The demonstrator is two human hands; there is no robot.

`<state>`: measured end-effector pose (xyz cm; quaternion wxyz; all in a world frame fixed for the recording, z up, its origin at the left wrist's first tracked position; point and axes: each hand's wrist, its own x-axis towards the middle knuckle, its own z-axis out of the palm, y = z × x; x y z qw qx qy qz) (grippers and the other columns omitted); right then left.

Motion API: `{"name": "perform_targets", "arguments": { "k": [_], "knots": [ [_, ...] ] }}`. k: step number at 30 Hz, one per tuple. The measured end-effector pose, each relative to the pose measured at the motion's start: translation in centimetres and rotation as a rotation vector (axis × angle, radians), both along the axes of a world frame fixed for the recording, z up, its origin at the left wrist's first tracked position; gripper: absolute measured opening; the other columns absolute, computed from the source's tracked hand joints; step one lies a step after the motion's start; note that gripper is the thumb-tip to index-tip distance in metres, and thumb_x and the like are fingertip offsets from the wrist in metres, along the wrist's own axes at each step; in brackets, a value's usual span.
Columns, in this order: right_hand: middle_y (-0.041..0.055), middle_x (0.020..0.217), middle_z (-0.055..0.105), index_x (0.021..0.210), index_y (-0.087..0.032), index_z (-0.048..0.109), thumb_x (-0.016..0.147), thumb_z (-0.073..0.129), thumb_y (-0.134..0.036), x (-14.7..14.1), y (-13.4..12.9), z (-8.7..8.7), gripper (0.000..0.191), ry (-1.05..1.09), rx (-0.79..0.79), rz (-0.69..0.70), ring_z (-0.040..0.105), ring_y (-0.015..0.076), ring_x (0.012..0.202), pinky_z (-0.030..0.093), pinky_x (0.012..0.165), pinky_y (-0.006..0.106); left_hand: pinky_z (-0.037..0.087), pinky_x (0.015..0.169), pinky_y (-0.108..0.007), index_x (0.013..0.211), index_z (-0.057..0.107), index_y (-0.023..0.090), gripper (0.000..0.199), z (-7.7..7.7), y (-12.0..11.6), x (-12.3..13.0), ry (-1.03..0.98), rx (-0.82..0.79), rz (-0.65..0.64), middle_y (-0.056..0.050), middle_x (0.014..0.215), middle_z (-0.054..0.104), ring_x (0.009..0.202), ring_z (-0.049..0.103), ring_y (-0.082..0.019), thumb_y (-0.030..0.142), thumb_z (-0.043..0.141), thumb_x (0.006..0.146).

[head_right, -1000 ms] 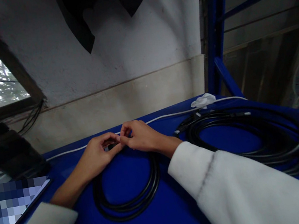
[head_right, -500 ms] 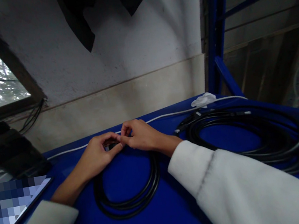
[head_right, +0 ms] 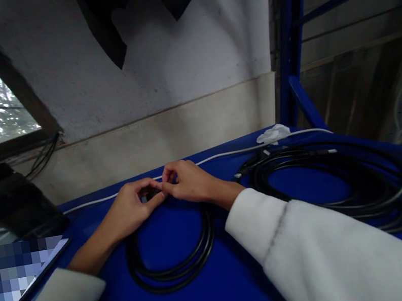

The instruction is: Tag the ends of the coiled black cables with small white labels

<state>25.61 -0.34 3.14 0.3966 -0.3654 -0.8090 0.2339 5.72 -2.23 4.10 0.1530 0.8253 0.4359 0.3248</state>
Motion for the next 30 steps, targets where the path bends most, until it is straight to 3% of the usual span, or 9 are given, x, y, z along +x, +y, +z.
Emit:
{"name": "perform_targets", "arguments": {
  "k": [15,30],
  "knots": [
    [0.0043,0.085,0.073,0.086,-0.017,0.069,0.094,0.071,-0.035,0.15,0.02,0.0,0.02,-0.009,0.024,0.008,0.065,0.0157,0.068,0.045,0.064,0.026,0.048,0.076,-0.036,0.094,0.077,0.02,0.017,-0.12,0.1,-0.16,0.017,-0.005,0.001,-0.004,0.087,0.078,0.081,0.069,-0.025,0.034,0.071,0.089],
    [0.0026,0.083,0.073,0.086,-0.017,0.069,0.091,0.072,-0.026,-0.03,-0.06,0.13,0.011,-0.013,0.038,0.007,0.064,0.0155,0.067,0.045,0.065,0.026,0.043,0.071,-0.033,0.096,0.077,0.019,0.019,0.19,-0.07,-0.17,0.05,-0.001,0.007,-0.003,0.087,0.077,0.075,0.063,-0.022,0.036,0.069,0.091]
  ]
}}
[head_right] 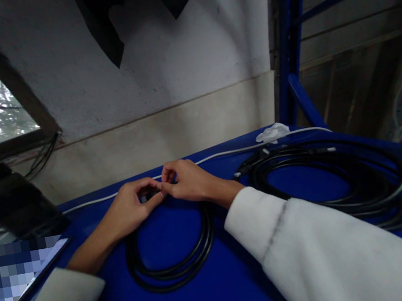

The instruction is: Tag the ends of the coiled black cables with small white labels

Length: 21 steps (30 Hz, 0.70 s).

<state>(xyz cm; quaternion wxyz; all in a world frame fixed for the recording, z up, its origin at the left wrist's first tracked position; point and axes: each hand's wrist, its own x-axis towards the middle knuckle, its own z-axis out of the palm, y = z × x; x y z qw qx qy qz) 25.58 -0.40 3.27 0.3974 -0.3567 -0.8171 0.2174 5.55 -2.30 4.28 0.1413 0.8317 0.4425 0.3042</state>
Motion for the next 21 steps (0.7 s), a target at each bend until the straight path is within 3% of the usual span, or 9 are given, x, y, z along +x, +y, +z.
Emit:
{"name": "perform_targets", "arguments": {
  "k": [9,21],
  "knots": [
    [0.004,0.083,0.073,0.085,-0.017,0.07,0.095,0.071,-0.036,0.0,0.27,-0.21,0.021,-0.005,0.029,-0.014,0.065,0.0172,0.071,0.043,0.064,0.027,0.045,0.075,-0.033,0.096,0.075,0.02,0.012,0.13,-0.22,0.03,-0.016,-0.023,-0.038,-0.002,0.089,0.077,0.082,0.067,-0.022,0.025,0.07,0.087],
    [0.0025,0.082,0.073,0.086,-0.017,0.07,0.095,0.07,-0.03,0.21,0.15,-0.16,0.016,-0.009,0.027,-0.001,0.065,0.0161,0.071,0.043,0.064,0.025,0.047,0.081,-0.035,0.098,0.075,0.021,0.012,0.04,-0.33,-0.14,0.014,0.005,-0.071,-0.002,0.094,0.077,0.089,0.07,-0.024,0.019,0.07,0.087]
  ]
}}
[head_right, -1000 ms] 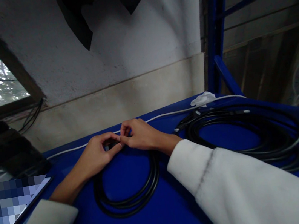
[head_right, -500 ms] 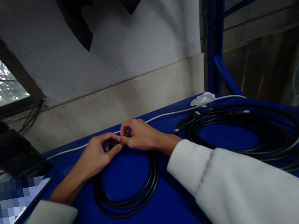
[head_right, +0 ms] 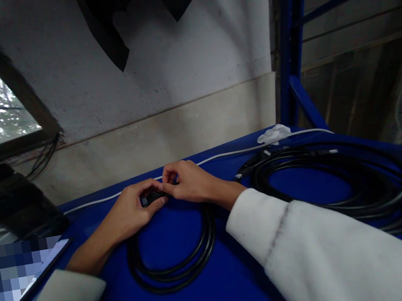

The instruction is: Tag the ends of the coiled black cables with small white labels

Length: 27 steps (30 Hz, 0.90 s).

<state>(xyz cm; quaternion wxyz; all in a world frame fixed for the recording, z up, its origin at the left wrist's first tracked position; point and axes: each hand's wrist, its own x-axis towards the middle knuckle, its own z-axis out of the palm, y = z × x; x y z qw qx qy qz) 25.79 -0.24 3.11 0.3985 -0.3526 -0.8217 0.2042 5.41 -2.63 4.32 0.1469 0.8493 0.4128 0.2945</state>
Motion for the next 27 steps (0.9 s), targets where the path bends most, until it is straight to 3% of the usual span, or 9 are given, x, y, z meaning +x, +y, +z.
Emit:
{"name": "perform_targets", "arguments": {
  "k": [27],
  "knots": [
    [0.0036,0.085,0.075,0.086,-0.018,0.07,0.095,0.069,-0.034,-0.07,0.08,0.17,0.018,-0.04,0.014,-0.008,0.067,0.0183,0.076,0.043,0.066,0.026,0.049,0.084,-0.036,0.098,0.077,0.021,0.013,0.05,-0.24,0.12,0.014,0.041,-0.008,-0.004,0.097,0.079,0.091,0.071,-0.025,0.018,0.069,0.088]
  ]
}}
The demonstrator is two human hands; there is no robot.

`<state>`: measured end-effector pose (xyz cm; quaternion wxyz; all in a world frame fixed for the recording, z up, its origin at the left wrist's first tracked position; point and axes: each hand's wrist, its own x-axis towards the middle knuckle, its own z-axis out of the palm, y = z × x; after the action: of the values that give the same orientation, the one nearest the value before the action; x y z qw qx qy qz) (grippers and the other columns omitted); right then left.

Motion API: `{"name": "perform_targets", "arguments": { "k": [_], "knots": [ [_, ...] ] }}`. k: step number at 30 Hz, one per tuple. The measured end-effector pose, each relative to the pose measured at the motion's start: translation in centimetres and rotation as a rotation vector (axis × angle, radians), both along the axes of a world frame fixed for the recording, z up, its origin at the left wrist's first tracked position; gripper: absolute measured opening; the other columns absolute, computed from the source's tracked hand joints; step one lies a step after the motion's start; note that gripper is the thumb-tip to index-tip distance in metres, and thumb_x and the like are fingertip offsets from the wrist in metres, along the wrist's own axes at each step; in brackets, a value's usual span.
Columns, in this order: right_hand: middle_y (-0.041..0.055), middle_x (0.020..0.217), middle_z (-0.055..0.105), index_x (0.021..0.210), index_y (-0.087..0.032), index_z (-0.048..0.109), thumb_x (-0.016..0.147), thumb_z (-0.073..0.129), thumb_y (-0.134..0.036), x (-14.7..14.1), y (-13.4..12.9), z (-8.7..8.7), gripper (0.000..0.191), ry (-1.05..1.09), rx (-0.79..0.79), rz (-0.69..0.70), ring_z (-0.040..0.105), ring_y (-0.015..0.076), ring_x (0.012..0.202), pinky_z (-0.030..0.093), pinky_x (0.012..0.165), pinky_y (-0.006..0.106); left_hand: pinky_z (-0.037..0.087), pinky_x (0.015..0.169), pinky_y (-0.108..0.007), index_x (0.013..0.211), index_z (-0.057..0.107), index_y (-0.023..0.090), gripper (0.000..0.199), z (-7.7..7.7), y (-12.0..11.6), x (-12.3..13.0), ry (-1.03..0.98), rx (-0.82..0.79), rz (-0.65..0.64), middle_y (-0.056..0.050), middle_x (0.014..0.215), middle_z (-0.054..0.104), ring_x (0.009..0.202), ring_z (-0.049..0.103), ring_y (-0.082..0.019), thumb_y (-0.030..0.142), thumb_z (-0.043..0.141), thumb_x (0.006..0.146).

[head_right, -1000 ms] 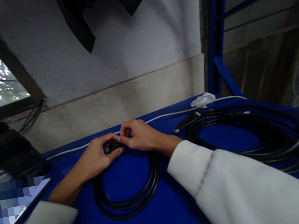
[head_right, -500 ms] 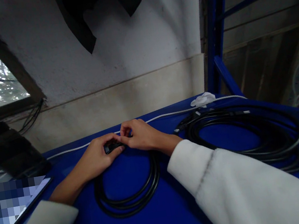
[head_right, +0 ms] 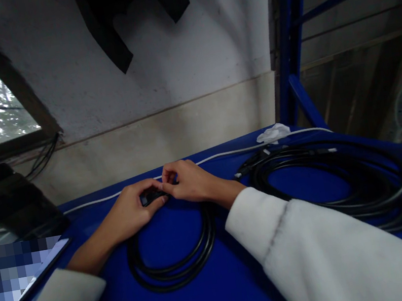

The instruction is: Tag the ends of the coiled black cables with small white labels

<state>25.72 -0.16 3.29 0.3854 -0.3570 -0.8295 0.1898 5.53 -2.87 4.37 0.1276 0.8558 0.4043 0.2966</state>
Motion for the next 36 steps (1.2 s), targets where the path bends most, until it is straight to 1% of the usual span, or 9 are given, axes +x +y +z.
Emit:
{"name": "perform_targets", "arguments": {
  "k": [6,12,18,23,27,31,34,36],
  "knots": [
    [0.0044,0.087,0.075,0.087,-0.017,0.071,0.096,0.069,-0.036,0.1,0.07,-0.11,0.021,0.013,0.009,0.021,0.068,0.0181,0.076,0.044,0.066,0.026,0.049,0.083,-0.035,0.098,0.076,0.021,0.013,0.11,0.01,0.13,0.002,-0.005,0.007,-0.004,0.097,0.079,0.09,0.071,-0.025,0.018,0.07,0.088],
    [0.0042,0.086,0.075,0.086,-0.017,0.071,0.096,0.069,-0.037,0.13,0.18,-0.23,0.022,-0.001,0.021,0.012,0.068,0.0181,0.076,0.044,0.067,0.027,0.049,0.083,-0.035,0.097,0.077,0.021,0.012,0.16,-0.09,0.13,-0.004,0.004,0.006,-0.004,0.097,0.079,0.09,0.071,-0.025,0.018,0.07,0.088],
    [0.0033,0.084,0.075,0.086,-0.018,0.072,0.097,0.069,-0.041,0.2,0.13,-0.11,0.026,-0.008,0.039,0.025,0.067,0.018,0.074,0.044,0.065,0.026,0.05,0.087,-0.037,0.097,0.078,0.021,0.011,0.29,-0.05,0.19,-0.024,0.013,0.026,-0.004,0.097,0.08,0.091,0.072,-0.026,0.02,0.071,0.088],
    [0.0034,0.086,0.076,0.088,-0.018,0.073,0.097,0.069,-0.039,0.23,0.1,0.08,0.023,-0.014,0.036,0.017,0.068,0.0183,0.077,0.043,0.067,0.027,0.051,0.091,-0.038,0.097,0.077,0.021,0.011,0.14,0.18,0.03,-0.028,0.033,0.032,-0.003,0.096,0.079,0.091,0.072,-0.025,0.019,0.07,0.089],
    [0.0024,0.083,0.075,0.09,-0.017,0.074,0.097,0.07,-0.035,0.29,0.09,0.19,0.019,-0.013,0.013,0.027,0.066,0.0173,0.074,0.042,0.065,0.026,0.051,0.092,-0.038,0.097,0.076,0.021,0.01,0.05,0.31,-0.04,-0.038,0.054,0.03,-0.003,0.096,0.079,0.091,0.071,-0.025,0.02,0.071,0.089],
    [0.002,0.08,0.073,0.09,-0.017,0.073,0.097,0.07,-0.033,0.46,0.18,0.13,0.018,0.005,-0.035,0.062,0.065,0.0159,0.068,0.041,0.062,0.025,0.05,0.089,-0.037,0.096,0.076,0.021,0.009,0.07,0.25,0.0,-0.039,0.059,0.038,-0.003,0.095,0.079,0.09,0.071,-0.025,0.02,0.071,0.088],
    [0.0028,0.082,0.074,0.091,-0.017,0.072,0.096,0.071,-0.033,0.52,0.31,0.06,0.017,0.016,-0.059,0.087,0.066,0.0161,0.069,0.043,0.063,0.025,0.05,0.084,-0.036,0.095,0.076,0.022,0.009,0.14,0.14,0.04,-0.031,0.047,0.043,-0.003,0.096,0.079,0.088,0.071,-0.024,0.02,0.07,0.089],
    [0.0032,0.083,0.074,0.092,-0.017,0.072,0.094,0.073,-0.03,0.53,0.4,0.06,0.013,0.026,-0.077,0.11,0.067,0.0167,0.071,0.045,0.065,0.025,0.05,0.085,-0.037,0.096,0.076,0.022,0.009,0.18,0.11,0.03,-0.026,0.039,0.054,-0.003,0.096,0.079,0.088,0.071,-0.025,0.02,0.07,0.088]
  ]
}}
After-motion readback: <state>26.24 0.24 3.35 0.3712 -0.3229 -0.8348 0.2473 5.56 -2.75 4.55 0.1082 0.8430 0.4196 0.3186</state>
